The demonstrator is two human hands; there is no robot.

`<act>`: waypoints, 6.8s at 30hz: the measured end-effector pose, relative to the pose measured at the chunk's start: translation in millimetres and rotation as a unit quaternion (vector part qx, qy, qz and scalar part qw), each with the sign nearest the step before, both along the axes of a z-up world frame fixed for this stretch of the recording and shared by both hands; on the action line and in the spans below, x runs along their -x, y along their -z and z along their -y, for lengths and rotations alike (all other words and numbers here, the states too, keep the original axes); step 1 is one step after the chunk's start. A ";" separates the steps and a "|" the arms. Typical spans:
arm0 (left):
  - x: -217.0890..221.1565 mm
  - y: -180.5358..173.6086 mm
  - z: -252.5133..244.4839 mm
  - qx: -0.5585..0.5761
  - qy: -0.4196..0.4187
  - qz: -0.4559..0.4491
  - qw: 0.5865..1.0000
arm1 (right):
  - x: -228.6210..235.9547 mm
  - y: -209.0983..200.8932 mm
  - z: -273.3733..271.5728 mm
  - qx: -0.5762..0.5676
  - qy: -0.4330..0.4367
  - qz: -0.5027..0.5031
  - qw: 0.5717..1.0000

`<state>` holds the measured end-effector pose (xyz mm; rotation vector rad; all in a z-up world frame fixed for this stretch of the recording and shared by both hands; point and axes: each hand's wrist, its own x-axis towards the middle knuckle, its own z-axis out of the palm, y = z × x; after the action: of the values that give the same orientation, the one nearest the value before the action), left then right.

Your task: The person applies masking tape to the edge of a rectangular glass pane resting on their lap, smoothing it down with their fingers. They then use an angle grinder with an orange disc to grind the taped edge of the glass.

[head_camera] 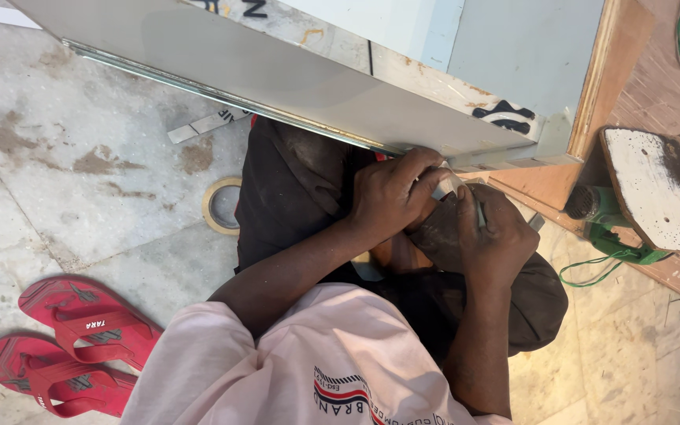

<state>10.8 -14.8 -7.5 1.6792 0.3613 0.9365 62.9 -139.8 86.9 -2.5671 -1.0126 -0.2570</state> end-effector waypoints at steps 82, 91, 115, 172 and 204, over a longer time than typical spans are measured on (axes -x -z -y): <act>-15.3 -23.9 2.6 -0.223 -0.045 -0.068 0.971 | -79.4 35.0 17.2 -0.114 -0.117 -0.126 0.979; -18.6 -25.4 5.8 -0.246 -0.105 -0.039 0.963 | -90.0 51.1 23.9 -0.242 -0.033 -0.433 0.868; 29.7 -6.0 13.3 -0.130 0.068 -0.029 0.989 | 8.3 55.9 14.2 -0.419 -0.009 -0.336 0.844; 26.7 43.9 24.7 0.533 0.249 0.083 0.804 | 24.5 27.5 20.7 0.111 -0.027 -0.053 0.992; 16.9 23.2 0.0 -0.103 -0.018 -0.007 0.994 | -9.8 28.7 15.2 0.089 -0.013 0.032 0.995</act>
<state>-6.1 -14.8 -30.7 1.8724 0.3135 1.0183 72.8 -155.0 58.2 -2.7176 -1.1389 -0.2533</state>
